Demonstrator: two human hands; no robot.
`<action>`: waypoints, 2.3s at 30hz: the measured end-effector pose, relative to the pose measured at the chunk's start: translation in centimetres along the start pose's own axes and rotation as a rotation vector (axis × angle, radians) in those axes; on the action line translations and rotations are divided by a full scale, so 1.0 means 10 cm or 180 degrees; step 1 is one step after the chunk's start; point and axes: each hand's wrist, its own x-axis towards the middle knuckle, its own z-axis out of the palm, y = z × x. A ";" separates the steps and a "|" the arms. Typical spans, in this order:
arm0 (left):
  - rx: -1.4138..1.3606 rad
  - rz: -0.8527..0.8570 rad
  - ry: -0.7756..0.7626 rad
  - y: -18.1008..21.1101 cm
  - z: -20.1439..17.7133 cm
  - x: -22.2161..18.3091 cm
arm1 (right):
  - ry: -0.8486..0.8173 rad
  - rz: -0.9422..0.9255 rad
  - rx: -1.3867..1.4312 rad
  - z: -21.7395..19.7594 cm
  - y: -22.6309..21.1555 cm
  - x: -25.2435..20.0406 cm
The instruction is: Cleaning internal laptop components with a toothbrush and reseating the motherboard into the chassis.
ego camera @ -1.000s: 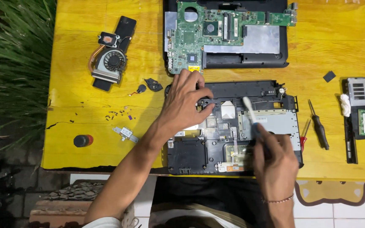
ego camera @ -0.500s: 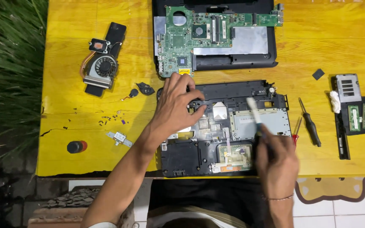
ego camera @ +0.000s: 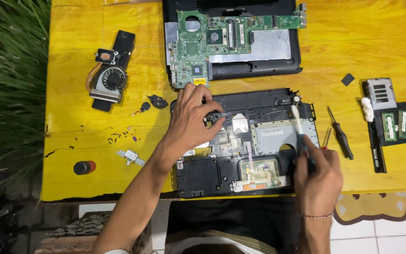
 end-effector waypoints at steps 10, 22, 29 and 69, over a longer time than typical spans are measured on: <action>-0.0022 0.0086 0.0070 -0.01 -0.02 0.01 | -0.0172 0.0277 -0.0175 -0.09 0.12 -0.15; 0.0021 0.0152 0.0103 0.00 0.00 0.01 | -0.0087 0.0254 -0.0471 -0.18 0.26 -0.29; 0.0052 0.0227 0.0136 0.01 0.01 0.03 | -0.0464 -0.0033 0.0027 -0.13 -0.09 -0.33; 0.0001 0.0184 0.0134 -0.01 0.07 0.00 | -0.0433 0.0113 -0.0253 -0.43 0.11 -0.61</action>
